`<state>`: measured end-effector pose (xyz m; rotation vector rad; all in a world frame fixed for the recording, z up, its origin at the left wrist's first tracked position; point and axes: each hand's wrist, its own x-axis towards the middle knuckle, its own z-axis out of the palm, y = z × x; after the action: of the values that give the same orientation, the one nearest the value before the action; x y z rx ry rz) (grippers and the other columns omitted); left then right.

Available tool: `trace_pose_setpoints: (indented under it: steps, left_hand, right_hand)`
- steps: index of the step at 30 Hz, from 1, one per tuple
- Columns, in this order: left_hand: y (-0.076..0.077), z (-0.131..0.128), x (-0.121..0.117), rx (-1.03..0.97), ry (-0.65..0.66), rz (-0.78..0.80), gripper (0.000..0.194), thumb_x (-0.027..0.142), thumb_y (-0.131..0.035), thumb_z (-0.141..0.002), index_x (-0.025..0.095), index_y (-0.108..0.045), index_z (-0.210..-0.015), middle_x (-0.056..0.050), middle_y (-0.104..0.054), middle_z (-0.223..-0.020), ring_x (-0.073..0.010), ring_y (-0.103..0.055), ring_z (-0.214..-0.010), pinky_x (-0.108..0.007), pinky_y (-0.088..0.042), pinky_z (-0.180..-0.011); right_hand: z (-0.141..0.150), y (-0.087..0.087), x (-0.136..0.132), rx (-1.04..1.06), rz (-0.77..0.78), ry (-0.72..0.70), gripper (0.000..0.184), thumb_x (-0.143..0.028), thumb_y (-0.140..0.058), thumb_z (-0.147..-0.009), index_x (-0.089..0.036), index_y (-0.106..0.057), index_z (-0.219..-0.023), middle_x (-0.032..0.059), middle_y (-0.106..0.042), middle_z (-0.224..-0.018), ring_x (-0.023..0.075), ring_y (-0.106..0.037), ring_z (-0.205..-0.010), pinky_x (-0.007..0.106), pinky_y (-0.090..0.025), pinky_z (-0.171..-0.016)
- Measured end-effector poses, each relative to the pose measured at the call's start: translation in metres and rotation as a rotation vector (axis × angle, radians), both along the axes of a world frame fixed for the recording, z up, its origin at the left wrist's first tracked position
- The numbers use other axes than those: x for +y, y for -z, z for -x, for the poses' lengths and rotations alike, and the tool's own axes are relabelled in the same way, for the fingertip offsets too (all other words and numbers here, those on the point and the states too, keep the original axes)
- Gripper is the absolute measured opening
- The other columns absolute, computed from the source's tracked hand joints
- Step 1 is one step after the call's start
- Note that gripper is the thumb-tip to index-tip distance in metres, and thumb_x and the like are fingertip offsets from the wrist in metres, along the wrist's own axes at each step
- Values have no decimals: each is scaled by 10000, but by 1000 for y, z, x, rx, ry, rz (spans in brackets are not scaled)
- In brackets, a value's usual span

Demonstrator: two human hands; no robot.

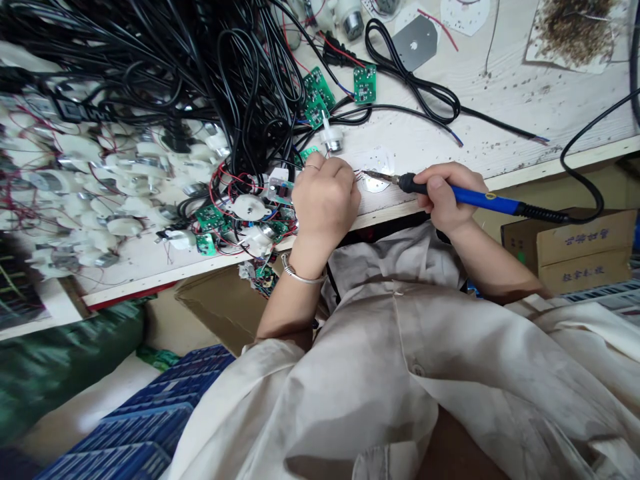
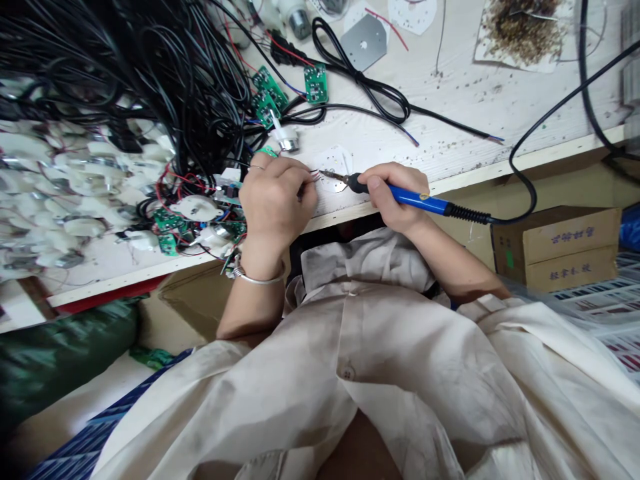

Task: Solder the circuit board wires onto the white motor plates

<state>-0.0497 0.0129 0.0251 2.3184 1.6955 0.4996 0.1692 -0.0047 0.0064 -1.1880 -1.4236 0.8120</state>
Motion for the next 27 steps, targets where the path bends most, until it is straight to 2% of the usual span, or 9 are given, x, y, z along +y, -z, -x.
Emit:
trace_pose_setpoints:
  steps: [6, 10, 12, 14, 17, 21, 25, 27]
  left_hand:
    - [5, -1, -1, 57, -4, -108, 140, 178, -544, -892, 215, -633, -790, -74, -741, -938, -298, -653, -967, -473, -547, -831]
    - [4, -1, -1, 60, -8, -117, 146, 179, -542, -892, 214, -621, -775, -74, -740, -935, -301, -655, -969, -463, -546, -820]
    - [3, -1, -1, 50, -6, -96, 141, 177, -543, -891, 212, -616, -776, -76, -739, -941, -306, -652, -989, -467, -541, -831]
    - [3, -1, -1, 36, -7, -61, 139, 174, -539, -893, 210, -615, -783, -83, -737, -957, -316, -647, -1016, -484, -533, -853]
    - [1, -1, 0, 11, -10, -4, 154, 168, -525, -902, 210, -619, -787, -103, -727, -968, -342, -639, -1066, -518, -518, -876]
    - [-7, -3, -4, -35, -26, 24, 158, 185, -524, -927, 220, -630, -815, -113, -720, -992, -365, -625, -1121, -547, -499, -893]
    - [-20, -6, -12, -41, -115, 59, 104, 233, -549, -950, 235, -639, -898, -132, -680, -1259, -380, -572, -1223, -601, -435, -968]
    - [-25, -9, -13, -21, -149, 82, 110, 248, -544, -955, 228, -639, -902, -138, -642, -1349, -389, -536, -1272, -610, -397, -1005]
  right_hand:
    - [2, -2, 2, -10, -14, -14, 379, -554, -566, -949, -240, -747, -838, -58, -571, -498, 99, -576, -462, 255, -508, -514]
    - [5, -1, 0, 148, -19, 94, 358, -573, -562, -950, -259, -707, -859, -74, -529, -478, 80, -460, -370, 246, -390, -396]
    - [5, -2, -2, 145, 0, 131, 375, -602, -521, -963, -273, -691, -904, -71, -534, -506, 87, -479, -386, 254, -396, -404]
    - [5, -3, -4, 96, 13, 116, 369, -609, -495, -973, -291, -682, -980, -65, -581, -576, 98, -552, -447, 266, -466, -467]
    - [6, -4, -6, 66, 5, 75, 277, -549, -564, -958, -340, -653, -1117, -58, -686, -734, 124, -649, -556, 315, -564, -585]
    - [10, -2, -2, -53, 11, 88, 343, -597, -490, -968, -414, -592, -1239, -10, -737, -911, 203, -738, -736, 415, -623, -697]
    - [12, 2, 8, -230, -35, 35, 364, -607, -472, -967, -419, -579, -1261, 21, -748, -957, 234, -722, -1015, 454, -612, -936]
    - [13, 5, 13, -308, -81, -13, 337, -562, -497, -974, -396, -585, -1253, 31, -753, -1013, 225, -695, -1061, 442, -604, -972]
